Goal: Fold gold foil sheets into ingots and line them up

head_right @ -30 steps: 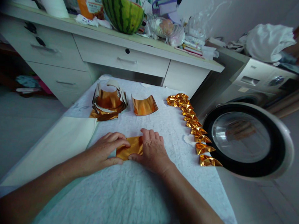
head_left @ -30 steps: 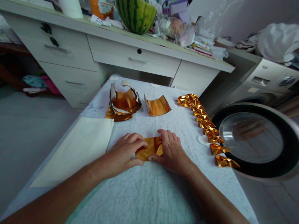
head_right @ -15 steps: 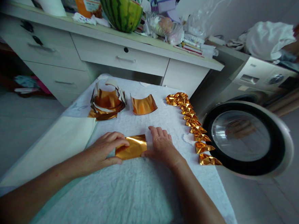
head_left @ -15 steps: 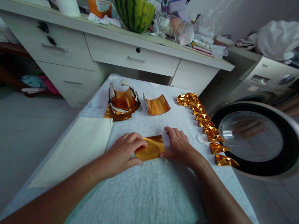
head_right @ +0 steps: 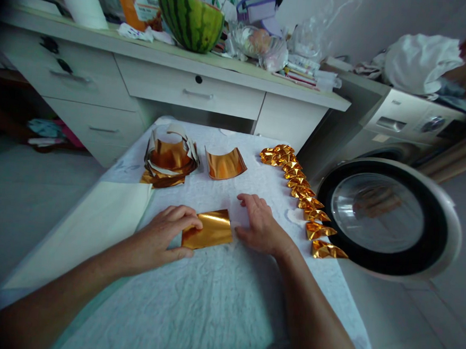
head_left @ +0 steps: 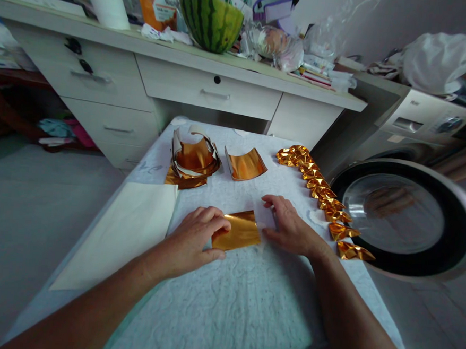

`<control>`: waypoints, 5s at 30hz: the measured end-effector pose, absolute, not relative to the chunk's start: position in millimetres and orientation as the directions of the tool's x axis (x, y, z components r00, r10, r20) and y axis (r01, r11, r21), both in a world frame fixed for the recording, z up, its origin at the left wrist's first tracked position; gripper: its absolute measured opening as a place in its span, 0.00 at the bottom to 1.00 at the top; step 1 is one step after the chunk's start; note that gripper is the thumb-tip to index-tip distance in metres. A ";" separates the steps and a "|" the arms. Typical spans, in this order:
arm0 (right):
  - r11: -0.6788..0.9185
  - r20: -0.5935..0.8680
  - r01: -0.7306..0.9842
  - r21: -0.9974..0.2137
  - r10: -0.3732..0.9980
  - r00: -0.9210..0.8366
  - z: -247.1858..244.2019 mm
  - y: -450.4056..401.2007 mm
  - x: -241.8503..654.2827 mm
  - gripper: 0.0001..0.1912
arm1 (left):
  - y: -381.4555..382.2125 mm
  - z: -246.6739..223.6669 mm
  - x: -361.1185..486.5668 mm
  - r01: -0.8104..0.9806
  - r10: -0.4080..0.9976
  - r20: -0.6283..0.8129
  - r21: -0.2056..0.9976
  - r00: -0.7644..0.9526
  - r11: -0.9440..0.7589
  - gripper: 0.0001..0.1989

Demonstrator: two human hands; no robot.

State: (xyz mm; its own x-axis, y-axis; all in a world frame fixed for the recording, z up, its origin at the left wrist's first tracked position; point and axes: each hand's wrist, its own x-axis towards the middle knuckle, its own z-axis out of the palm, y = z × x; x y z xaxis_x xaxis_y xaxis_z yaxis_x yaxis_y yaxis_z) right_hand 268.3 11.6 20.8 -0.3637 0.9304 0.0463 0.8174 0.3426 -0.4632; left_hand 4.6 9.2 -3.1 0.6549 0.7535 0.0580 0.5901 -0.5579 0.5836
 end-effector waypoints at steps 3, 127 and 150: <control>0.462 0.228 0.744 -0.483 0.887 -0.402 24.8 9.5 259.3 0.19 | 8.0 -1.8 6.4 0.607 0.760 0.051 0.569 0.648 -0.555 0.20; 0.350 0.037 0.856 -0.381 0.931 -0.364 1.8 12.4 229.5 0.09 | 9.4 0.6 10.3 0.829 0.910 0.017 0.407 0.413 -0.384 0.11; 0.316 -0.003 0.887 -0.336 0.942 -0.336 3.5 11.5 226.8 0.06 | 5.8 -2.3 9.0 0.880 0.940 0.035 0.341 0.340 -0.331 0.05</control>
